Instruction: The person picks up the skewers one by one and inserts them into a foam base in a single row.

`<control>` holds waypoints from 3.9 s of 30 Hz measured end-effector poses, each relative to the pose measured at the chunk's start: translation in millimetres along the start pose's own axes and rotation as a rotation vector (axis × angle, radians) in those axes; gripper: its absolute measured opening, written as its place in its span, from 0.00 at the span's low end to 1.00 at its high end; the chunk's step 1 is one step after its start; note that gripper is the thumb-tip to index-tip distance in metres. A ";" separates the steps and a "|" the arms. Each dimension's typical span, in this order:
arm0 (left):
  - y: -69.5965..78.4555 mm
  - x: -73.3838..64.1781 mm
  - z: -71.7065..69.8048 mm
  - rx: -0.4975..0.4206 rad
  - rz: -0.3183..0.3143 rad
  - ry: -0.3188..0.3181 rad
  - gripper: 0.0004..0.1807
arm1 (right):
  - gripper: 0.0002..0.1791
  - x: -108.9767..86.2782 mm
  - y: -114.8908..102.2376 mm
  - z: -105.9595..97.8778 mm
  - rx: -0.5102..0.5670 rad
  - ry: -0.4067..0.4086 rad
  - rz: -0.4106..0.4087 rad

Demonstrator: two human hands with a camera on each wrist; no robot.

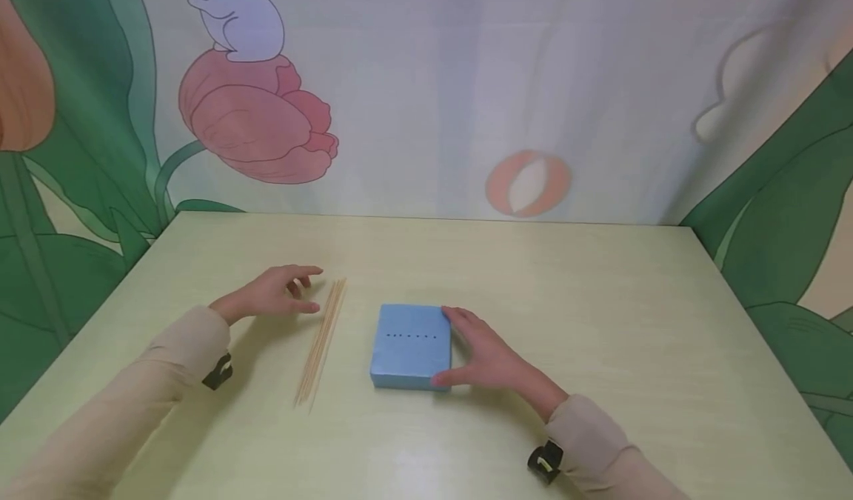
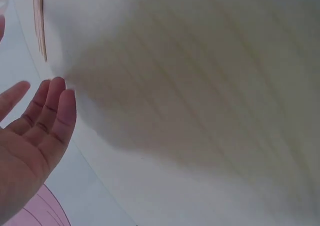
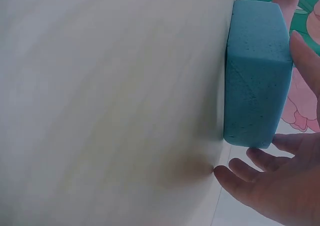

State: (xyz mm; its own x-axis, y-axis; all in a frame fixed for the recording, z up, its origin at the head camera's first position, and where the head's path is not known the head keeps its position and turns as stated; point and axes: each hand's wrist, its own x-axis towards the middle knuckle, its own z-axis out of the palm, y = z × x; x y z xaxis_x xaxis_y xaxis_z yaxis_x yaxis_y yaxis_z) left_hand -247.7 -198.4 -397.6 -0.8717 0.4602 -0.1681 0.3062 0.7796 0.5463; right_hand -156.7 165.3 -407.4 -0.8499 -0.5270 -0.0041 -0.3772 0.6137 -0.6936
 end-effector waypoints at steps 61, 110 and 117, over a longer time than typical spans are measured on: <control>-5.4 25.2 10.6 0.017 -0.005 -0.029 0.37 | 0.56 -1.5 -1.4 -3.3 0.044 -0.009 0.074; 60.9 -16.7 -14.9 -0.587 0.214 0.206 0.42 | 0.57 -1.4 -1.6 -2.9 0.050 -0.012 0.082; 83.7 -19.6 -13.1 -0.499 0.337 0.277 0.43 | 0.56 -2.3 -4.3 -2.4 0.042 -0.007 0.090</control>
State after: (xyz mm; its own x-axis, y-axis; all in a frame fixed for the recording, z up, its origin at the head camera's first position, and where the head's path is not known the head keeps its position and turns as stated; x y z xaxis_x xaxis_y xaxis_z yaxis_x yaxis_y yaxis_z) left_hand -210.0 -147.7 -337.8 -0.8459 0.4662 0.2592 0.4234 0.2914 0.8578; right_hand -154.0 165.4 -402.6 -0.8769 -0.4751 -0.0729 -0.2833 0.6333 -0.7201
